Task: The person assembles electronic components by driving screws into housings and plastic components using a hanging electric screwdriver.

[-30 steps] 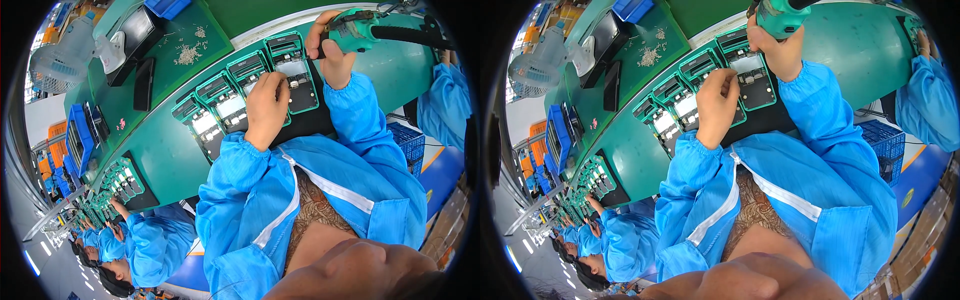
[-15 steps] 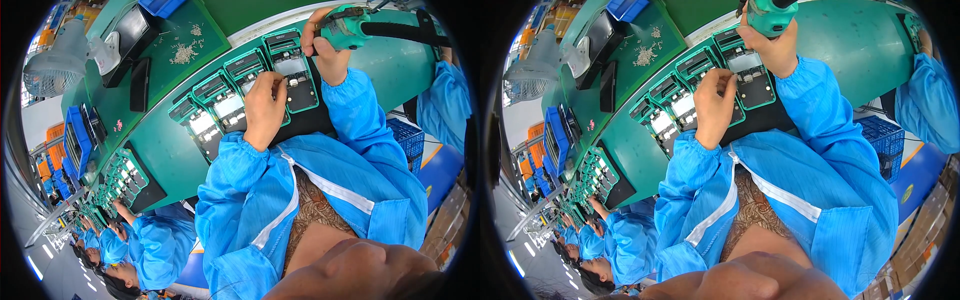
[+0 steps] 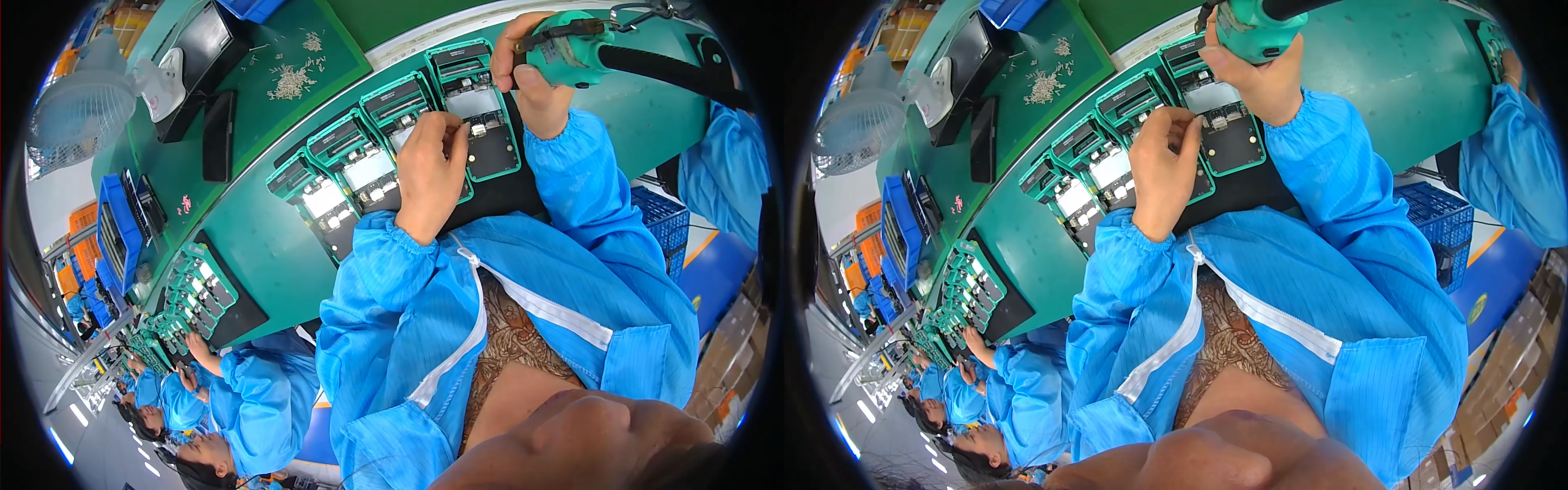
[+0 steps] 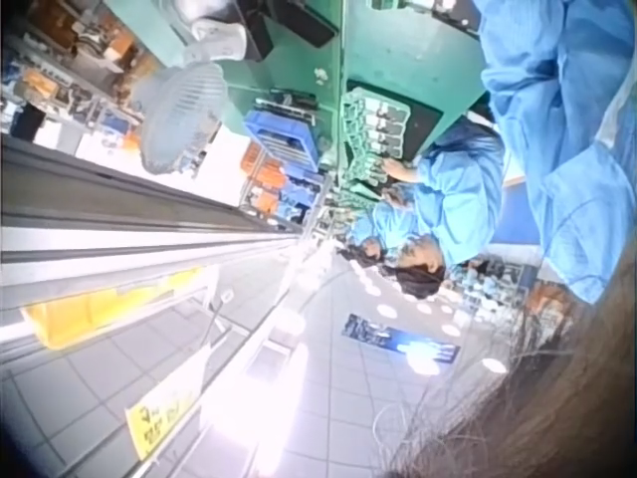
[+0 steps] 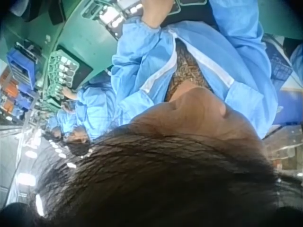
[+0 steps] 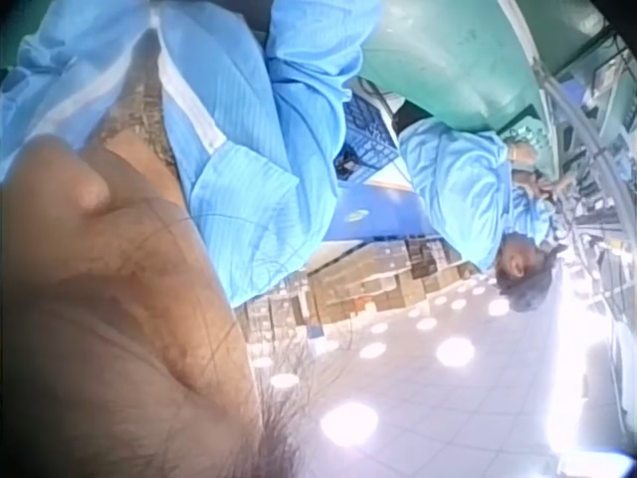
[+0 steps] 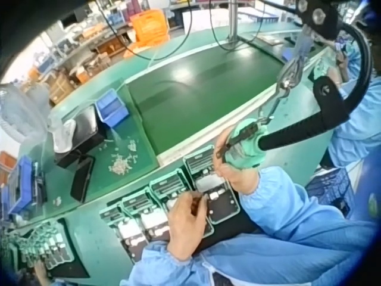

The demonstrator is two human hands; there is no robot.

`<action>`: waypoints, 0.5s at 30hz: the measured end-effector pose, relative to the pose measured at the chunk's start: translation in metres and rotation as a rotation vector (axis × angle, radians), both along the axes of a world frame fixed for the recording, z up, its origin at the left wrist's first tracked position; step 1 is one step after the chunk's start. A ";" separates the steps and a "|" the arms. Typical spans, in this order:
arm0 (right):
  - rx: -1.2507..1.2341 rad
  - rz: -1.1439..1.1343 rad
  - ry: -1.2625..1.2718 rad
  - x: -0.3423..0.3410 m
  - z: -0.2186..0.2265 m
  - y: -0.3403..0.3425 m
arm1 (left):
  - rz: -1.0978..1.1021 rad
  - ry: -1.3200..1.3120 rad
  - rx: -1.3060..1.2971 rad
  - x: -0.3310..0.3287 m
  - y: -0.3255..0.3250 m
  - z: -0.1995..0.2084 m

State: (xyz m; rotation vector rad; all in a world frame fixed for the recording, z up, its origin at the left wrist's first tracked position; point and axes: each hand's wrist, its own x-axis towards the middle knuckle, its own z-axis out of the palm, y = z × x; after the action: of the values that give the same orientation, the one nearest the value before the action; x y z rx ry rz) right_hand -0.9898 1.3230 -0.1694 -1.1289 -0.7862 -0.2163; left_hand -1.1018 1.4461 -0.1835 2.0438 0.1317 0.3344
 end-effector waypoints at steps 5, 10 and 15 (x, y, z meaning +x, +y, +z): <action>-0.010 0.031 0.038 0.001 -0.001 0.000 | -0.015 0.013 0.004 0.000 0.000 0.002; -0.031 0.062 0.041 0.003 -0.004 -0.001 | -0.005 0.011 -0.027 -0.003 -0.001 0.004; -0.024 0.034 0.094 0.000 0.000 -0.001 | -0.016 -0.016 0.000 -0.008 0.000 0.000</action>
State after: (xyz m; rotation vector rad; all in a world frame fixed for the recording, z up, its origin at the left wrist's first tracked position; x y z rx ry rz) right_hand -0.9900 1.3219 -0.1697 -1.1395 -0.7253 -0.1244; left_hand -1.1103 1.4464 -0.1831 2.0403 0.1052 0.3410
